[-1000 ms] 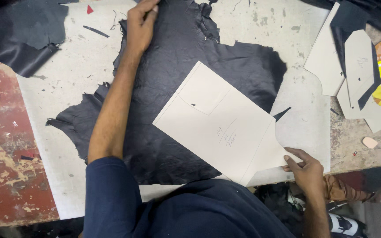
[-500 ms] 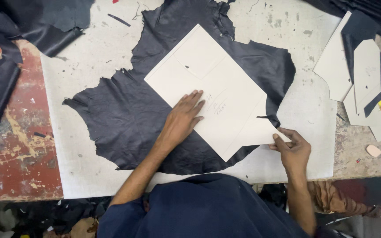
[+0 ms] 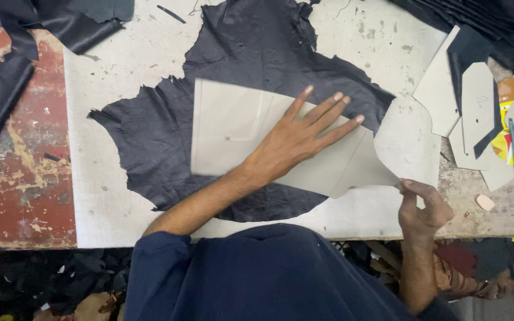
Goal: The person places a paper pattern on a dark fabric sheet, aligns it, and cuts the fabric along the pattern edges using a utility knife. They repeat the process with a second pattern and a small cardboard template, cutting additional fabric pieces and stacking them on the table.
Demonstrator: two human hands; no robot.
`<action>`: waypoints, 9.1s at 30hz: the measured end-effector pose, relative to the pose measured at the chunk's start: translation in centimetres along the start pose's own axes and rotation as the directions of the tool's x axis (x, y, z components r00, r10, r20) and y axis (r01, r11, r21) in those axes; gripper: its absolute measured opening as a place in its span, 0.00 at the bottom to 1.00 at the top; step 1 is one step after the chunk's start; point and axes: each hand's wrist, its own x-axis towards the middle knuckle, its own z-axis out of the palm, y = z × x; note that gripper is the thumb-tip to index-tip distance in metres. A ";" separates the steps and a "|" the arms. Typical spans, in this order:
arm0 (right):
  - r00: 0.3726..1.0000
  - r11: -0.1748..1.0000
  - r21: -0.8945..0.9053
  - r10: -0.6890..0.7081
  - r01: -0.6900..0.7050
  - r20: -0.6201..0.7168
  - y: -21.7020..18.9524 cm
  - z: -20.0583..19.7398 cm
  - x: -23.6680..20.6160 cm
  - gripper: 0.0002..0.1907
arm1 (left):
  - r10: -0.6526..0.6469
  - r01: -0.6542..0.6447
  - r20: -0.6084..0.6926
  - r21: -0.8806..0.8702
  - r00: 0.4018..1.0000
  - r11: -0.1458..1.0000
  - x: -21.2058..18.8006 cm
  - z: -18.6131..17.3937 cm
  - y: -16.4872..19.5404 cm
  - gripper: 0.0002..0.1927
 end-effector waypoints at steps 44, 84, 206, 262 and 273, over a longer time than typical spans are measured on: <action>0.835 0.915 -0.204 0.402 -0.349 0.376 -4.7 13.8 2.6 0.28 | -0.831 0.725 -0.206 -0.411 0.517 0.553 -9.9 6.6 -8.8 0.29; 0.624 0.956 -0.269 0.138 0.120 0.769 -0.9 17.7 14.4 0.61 | -0.906 0.945 -0.276 0.034 0.322 0.325 -27.3 4.4 -15.3 0.34; 0.509 0.954 -0.090 -0.072 0.286 0.857 -5.8 19.0 13.7 0.57 | -0.934 0.591 -0.356 -0.750 0.014 0.295 -13.8 9.2 -8.8 0.27; 0.506 0.979 -0.144 0.051 0.147 0.861 -6.9 20.1 15.7 0.62 | -0.565 0.571 -0.157 0.435 0.810 0.697 -3.8 10.5 -18.0 0.50; 0.849 0.996 0.078 -0.075 0.039 0.523 0.3 16.7 5.6 0.29 | -0.682 0.651 0.476 0.261 0.555 0.712 1.3 9.5 -15.7 0.76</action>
